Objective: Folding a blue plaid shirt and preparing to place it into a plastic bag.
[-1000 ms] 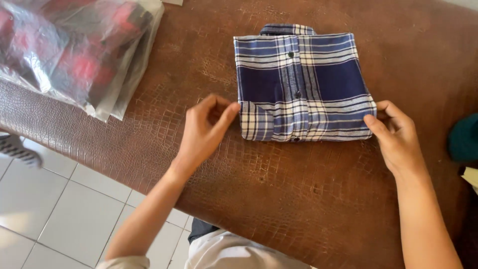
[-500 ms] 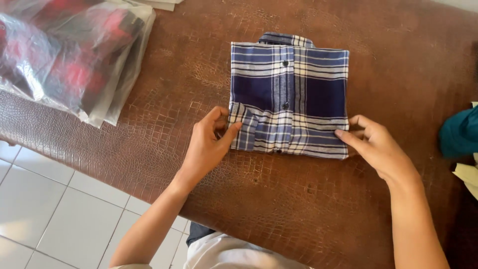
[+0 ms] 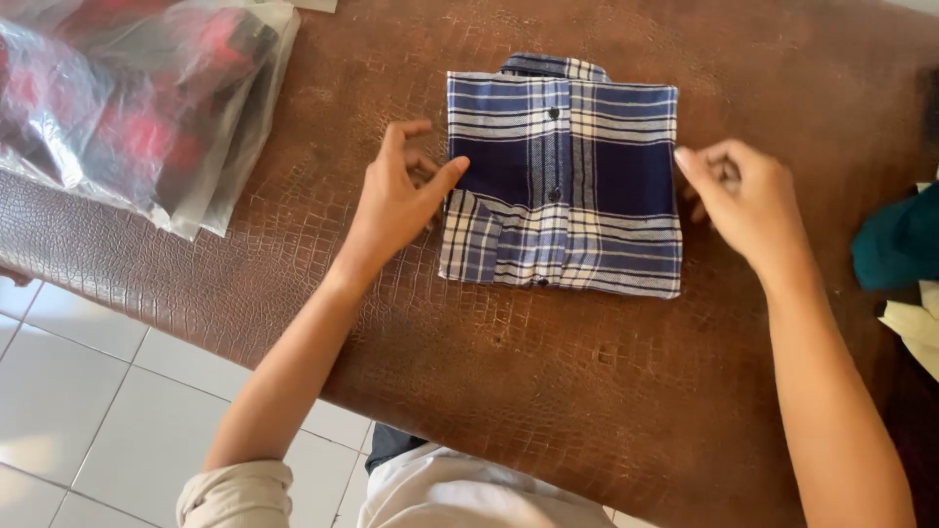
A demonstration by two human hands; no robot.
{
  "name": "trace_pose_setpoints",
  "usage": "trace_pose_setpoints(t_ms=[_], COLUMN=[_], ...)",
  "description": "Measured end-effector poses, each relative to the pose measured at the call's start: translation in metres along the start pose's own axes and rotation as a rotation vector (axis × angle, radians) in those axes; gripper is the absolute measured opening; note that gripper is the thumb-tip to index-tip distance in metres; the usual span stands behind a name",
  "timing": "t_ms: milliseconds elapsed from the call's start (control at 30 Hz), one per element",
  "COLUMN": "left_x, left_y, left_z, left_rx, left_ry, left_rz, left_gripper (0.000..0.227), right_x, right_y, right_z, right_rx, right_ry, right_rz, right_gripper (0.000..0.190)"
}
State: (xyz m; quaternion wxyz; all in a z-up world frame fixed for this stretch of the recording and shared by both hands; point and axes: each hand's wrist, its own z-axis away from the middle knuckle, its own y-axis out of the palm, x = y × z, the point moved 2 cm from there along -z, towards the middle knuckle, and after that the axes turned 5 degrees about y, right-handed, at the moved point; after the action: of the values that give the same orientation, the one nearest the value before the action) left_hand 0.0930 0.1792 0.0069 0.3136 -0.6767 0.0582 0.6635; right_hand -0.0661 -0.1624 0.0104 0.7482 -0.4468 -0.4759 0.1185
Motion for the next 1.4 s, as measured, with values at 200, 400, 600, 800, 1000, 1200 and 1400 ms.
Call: trace_pose_setpoints(t_ms=[200, 400, 600, 800, 1000, 1200, 1400], left_x=[0.017, 0.046, 0.034, 0.032, 0.012, -0.027, 0.001], left_y=[0.003, 0.003, 0.003, 0.018, 0.032, 0.077, 0.081], left_z=[-0.018, -0.046, -0.104, -0.149, -0.116, -0.010, -0.004], left_rx=[-0.106, -0.167, -0.232, -0.374, -0.528, -0.077, -0.029], left_ry=[0.390, 0.373, 0.128, 0.562, 0.736, 0.650, 0.561], left_rz=[0.019, -0.019, 0.151, -0.116, -0.405, -0.696, -0.818], left_gripper=[0.055, 0.055, 0.044, 0.013, 0.024, 0.045, 0.080], right_x=[-0.001, -0.009, 0.007, 0.009, 0.019, 0.068, 0.047], right_y=[0.024, 0.033, 0.031, 0.037, 0.039, 0.034, 0.098], right_z=[-0.039, -0.032, -0.053, -0.081, -0.065, -0.015, 0.000], right_rx=[-0.093, -0.230, -0.308, -0.365, -0.492, -0.390, -0.182], right_ry=[-0.186, -0.277, -0.333, -0.473, -0.422, -0.295, -0.403], right_rz=[-0.107, -0.141, -0.007, -0.096, 0.102, 0.294, 0.389], right_gripper=[0.032, 0.026, 0.031, 0.024, 0.020, 0.041, 0.065])
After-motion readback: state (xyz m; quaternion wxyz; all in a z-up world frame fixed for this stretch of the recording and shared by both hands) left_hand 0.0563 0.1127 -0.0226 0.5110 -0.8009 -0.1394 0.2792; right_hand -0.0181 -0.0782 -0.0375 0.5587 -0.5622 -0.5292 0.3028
